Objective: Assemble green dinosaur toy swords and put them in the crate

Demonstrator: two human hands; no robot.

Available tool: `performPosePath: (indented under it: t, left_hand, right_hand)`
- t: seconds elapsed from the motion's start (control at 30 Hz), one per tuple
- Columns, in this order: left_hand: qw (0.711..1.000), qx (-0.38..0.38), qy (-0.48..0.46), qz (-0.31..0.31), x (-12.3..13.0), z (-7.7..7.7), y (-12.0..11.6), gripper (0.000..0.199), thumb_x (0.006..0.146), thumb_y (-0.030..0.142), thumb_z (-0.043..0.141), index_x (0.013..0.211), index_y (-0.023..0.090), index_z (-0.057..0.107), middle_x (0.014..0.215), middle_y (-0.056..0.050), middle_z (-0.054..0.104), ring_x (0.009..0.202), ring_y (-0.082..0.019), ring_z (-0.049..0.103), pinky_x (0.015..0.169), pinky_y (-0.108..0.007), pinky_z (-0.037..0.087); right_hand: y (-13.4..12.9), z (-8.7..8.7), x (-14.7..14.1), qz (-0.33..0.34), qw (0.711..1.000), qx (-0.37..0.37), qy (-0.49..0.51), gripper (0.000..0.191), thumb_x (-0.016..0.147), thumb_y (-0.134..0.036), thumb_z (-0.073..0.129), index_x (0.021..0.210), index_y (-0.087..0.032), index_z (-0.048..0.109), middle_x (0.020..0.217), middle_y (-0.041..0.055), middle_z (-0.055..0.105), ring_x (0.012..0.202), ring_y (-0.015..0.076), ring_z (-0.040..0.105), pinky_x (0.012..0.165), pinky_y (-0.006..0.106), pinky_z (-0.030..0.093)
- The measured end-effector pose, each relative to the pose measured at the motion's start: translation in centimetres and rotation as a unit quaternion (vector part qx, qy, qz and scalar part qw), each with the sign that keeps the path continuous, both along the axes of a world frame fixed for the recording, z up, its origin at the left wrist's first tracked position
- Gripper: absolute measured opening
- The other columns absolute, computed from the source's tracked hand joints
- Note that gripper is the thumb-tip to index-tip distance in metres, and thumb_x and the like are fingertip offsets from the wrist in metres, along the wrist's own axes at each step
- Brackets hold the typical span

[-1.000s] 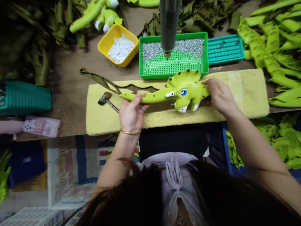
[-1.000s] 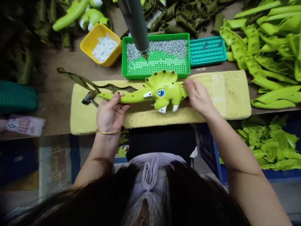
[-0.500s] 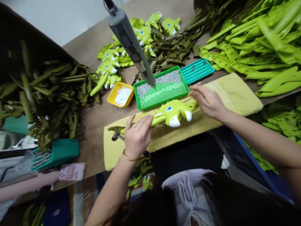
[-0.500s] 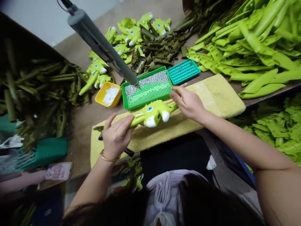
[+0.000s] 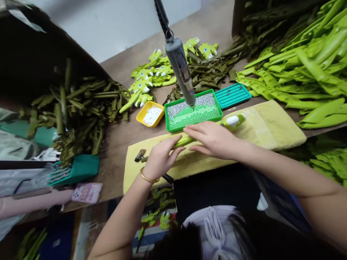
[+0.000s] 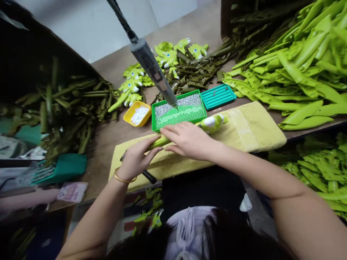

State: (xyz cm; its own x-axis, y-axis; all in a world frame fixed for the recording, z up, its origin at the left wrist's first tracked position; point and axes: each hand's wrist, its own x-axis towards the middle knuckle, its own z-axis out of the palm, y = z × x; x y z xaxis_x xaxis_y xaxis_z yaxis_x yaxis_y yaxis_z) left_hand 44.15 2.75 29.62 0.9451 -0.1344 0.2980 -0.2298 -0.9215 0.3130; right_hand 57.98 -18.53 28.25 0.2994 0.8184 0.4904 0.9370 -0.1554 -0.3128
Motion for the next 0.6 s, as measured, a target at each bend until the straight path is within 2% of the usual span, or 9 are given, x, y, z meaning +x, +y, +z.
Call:
performPosePath:
  t: [0.1, 0.2, 0.27, 0.33, 0.4, 0.47, 0.5, 0.53, 0.6]
  left_hand:
    - [0.999, 0.003, -0.046, -0.022, 0.3, -0.1, -0.9, 0.027, 0.092, 0.028, 0.058, 0.117, 0.017, 0.062, 0.107, -0.01, 0.074, 0.093, -0.02, 0.073, 0.082, -0.029, 0.059]
    - [0.993, 0.023, -0.116, -0.011, 0.6, -0.1, -1.4, 0.022, 0.091, 0.022, 0.058, 0.112, 0.015, 0.064, 0.098, -0.01, 0.076, 0.083, -0.019, 0.074, 0.074, -0.026, 0.059]
    - [0.989, 0.034, -0.145, -0.012, 0.8, -0.2, -1.2, 0.025, 0.09, 0.021, 0.061, 0.114, 0.016, 0.064, 0.098, -0.011, 0.076, 0.082, -0.02, 0.074, 0.073, -0.026, 0.059]
    - [0.987, 0.037, -0.147, -0.051, 0.6, -0.5, -0.3, 0.034, 0.088, 0.017, 0.062, 0.121, 0.019, 0.061, 0.102, -0.011, 0.075, 0.087, -0.021, 0.074, 0.078, -0.029, 0.059]
    - [0.986, 0.031, -0.13, -0.1, -0.1, -1.2, 1.3, 0.045, 0.086, 0.011, 0.061, 0.13, 0.022, 0.056, 0.107, -0.011, 0.074, 0.094, -0.023, 0.073, 0.083, -0.033, 0.059]
    - [0.987, 0.029, -0.095, -0.122, -1.4, -2.2, 3.4, 0.05, 0.087, 0.006, 0.055, 0.133, 0.026, 0.053, 0.11, -0.01, 0.073, 0.101, -0.024, 0.071, 0.084, -0.036, 0.059]
    - [0.99, 0.033, -0.072, -0.115, -2.0, -2.8, 4.3, 0.049, 0.087, 0.006, 0.053, 0.131, 0.028, 0.054, 0.113, -0.01, 0.073, 0.104, -0.024, 0.07, 0.084, -0.037, 0.06]
    - [0.993, 0.041, -0.053, -0.103, -2.6, -3.4, 5.0, 0.045, 0.087, 0.007, 0.052, 0.126, 0.028, 0.058, 0.116, -0.011, 0.071, 0.105, -0.025, 0.069, 0.082, -0.039, 0.061]
    - [0.996, 0.055, -0.03, -0.059, -3.0, -4.3, 4.9, 0.03, 0.088, 0.014, 0.056, 0.114, 0.026, 0.064, 0.124, -0.014, 0.066, 0.108, -0.028, 0.067, 0.082, -0.042, 0.061]
  right_hand:
    - [2.7, -1.0, -0.9, 0.024, 0.999, 0.013, 0.038, 0.038, 0.097, -0.042, 0.043, 0.112, -0.017, 0.067, 0.099, 0.0082, 0.073, 0.086, 0.0176, 0.065, 0.068, 0.031, 0.045]
    - [3.5, -1.7, -1.1, 0.015, 0.997, 0.038, 0.064, 0.036, 0.096, -0.042, 0.045, 0.103, -0.018, 0.07, 0.091, 0.0064, 0.073, 0.081, 0.0155, 0.065, 0.067, 0.029, 0.044]
    - [3.1, -1.1, -1.5, 0.01, 0.997, 0.042, 0.064, 0.035, 0.096, -0.042, 0.046, 0.102, -0.019, 0.07, 0.09, 0.006, 0.073, 0.08, 0.0152, 0.066, 0.067, 0.029, 0.045]
    - [2.2, 0.1, -1.7, 0.012, 0.998, 0.048, 0.03, 0.036, 0.094, -0.047, 0.048, 0.104, -0.02, 0.07, 0.094, 0.0065, 0.075, 0.085, 0.017, 0.067, 0.071, 0.032, 0.047]
    - [0.9, 1.7, -0.5, -0.001, 0.997, 0.081, -0.01, 0.041, 0.09, -0.053, 0.052, 0.107, -0.02, 0.069, 0.102, 0.0075, 0.075, 0.095, 0.0194, 0.067, 0.08, 0.035, 0.05]
    - [-0.8, 2.9, 3.1, -0.077, 0.99, 0.119, -0.008, 0.041, 0.089, -0.054, 0.053, 0.109, -0.021, 0.069, 0.109, 0.0077, 0.074, 0.103, 0.0201, 0.066, 0.091, 0.037, 0.05]
    - [-1.6, 3.2, 6.0, -0.148, 0.982, 0.118, 0.015, 0.037, 0.092, -0.049, 0.05, 0.108, -0.022, 0.069, 0.108, 0.0069, 0.074, 0.103, 0.0195, 0.066, 0.095, 0.038, 0.05]
    - [-2.4, 3.3, 9.4, -0.233, 0.966, 0.101, 0.044, 0.035, 0.093, -0.047, 0.048, 0.106, -0.022, 0.069, 0.109, 0.007, 0.073, 0.103, 0.0198, 0.066, 0.096, 0.039, 0.05]
    - [-3.3, 2.8, 17.0, -0.399, 0.912, 0.015, 0.097, 0.035, 0.096, -0.041, 0.041, 0.112, -0.021, 0.065, 0.114, 0.0078, 0.07, 0.102, 0.0204, 0.066, 0.094, 0.038, 0.051]
